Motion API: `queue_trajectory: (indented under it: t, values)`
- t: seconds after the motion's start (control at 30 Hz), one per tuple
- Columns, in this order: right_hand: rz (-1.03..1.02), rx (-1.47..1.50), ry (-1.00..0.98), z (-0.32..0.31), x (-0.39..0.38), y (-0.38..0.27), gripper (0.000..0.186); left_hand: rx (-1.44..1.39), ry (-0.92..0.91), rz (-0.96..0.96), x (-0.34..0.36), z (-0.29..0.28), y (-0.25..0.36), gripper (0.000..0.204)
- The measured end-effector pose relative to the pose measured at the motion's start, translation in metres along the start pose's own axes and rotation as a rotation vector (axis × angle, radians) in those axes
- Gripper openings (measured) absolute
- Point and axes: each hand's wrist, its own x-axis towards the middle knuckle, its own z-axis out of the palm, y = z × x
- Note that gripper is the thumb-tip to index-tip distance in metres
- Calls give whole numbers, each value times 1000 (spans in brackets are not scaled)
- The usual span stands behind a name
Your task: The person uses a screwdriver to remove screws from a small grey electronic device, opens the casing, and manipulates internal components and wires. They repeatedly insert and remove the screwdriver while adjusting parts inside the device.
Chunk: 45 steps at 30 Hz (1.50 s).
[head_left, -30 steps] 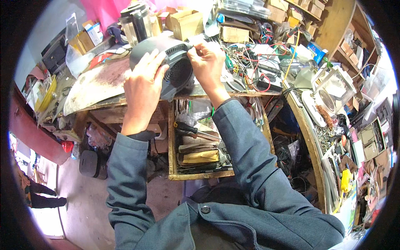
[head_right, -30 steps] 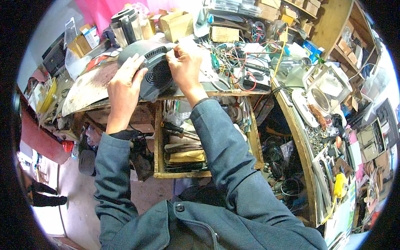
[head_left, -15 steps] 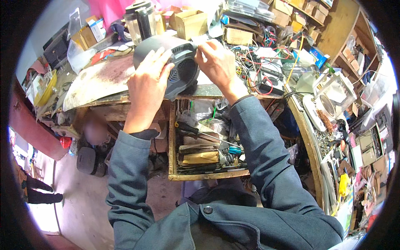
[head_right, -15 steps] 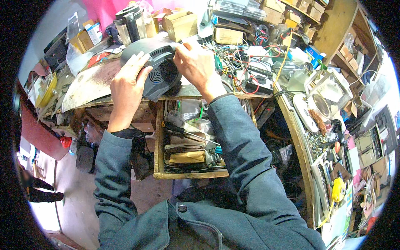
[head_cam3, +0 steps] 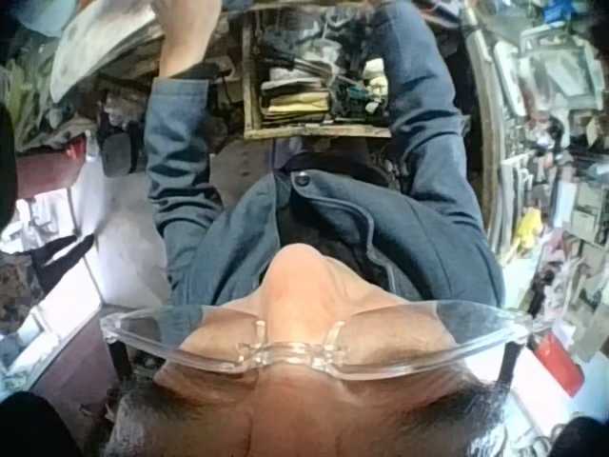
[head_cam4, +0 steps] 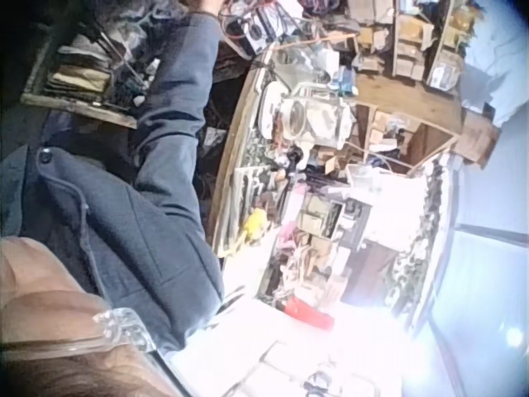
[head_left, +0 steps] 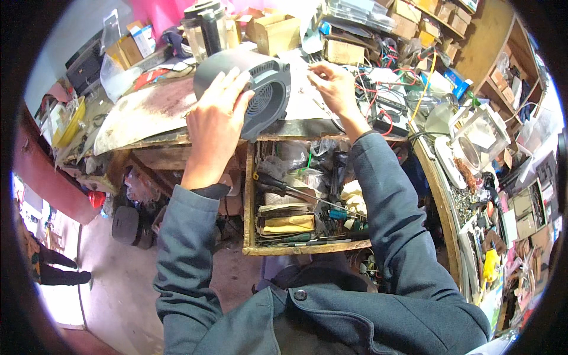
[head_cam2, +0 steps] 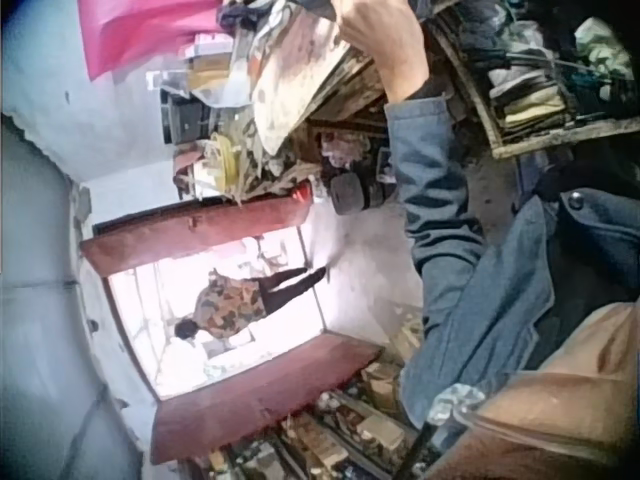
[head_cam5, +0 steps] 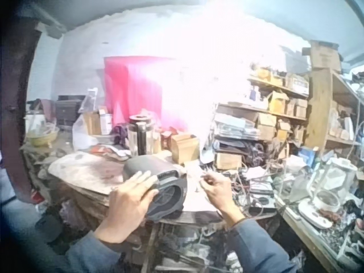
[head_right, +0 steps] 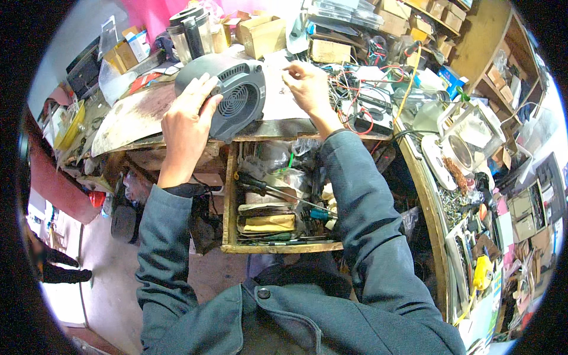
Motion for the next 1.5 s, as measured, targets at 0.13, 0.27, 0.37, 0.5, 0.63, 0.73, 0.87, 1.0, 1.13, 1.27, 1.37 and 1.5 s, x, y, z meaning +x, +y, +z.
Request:
queue_trajectory:
  t: [0.13,0.27,0.37,0.5,0.63,0.73,0.87,1.0,1.13,1.27,1.37,1.5]
  values:
    - [43,-235,-229,13,-20,21,16,-6,13,-23,2,-3,-1,33]
    - [15,-267,-186,22,-30,23,15,-41,-18,-58,6,-4,2,34]
    - [-22,-10,90,16,-20,-25,14,-72,-24,-87,5,-9,1,37]
    - [-157,230,-25,12,-29,-114,26,-43,-35,-110,3,-7,1,42]
    - [-181,172,-126,24,-21,-132,27,-73,-38,-119,2,-4,-2,47]
    - [-293,159,-176,23,-12,-135,23,-42,-16,-65,1,-4,-7,46]
    - [-465,-10,-275,2,3,-141,18,-86,-23,-63,2,-4,-7,46]
    - [-615,-144,-290,-2,9,-131,22,-90,-37,-81,3,-4,-8,47]
    - [-677,-151,-378,0,17,-133,23,-93,-27,-68,3,-4,-10,46]
    - [-683,-128,-388,3,19,-132,21,-96,-25,-64,5,-4,-8,45]
    - [-654,-150,-369,2,16,-136,21,-100,-26,-68,5,-6,-7,44]
    - [-638,-198,-300,4,10,-142,24,-105,-11,-71,4,-4,-9,43]
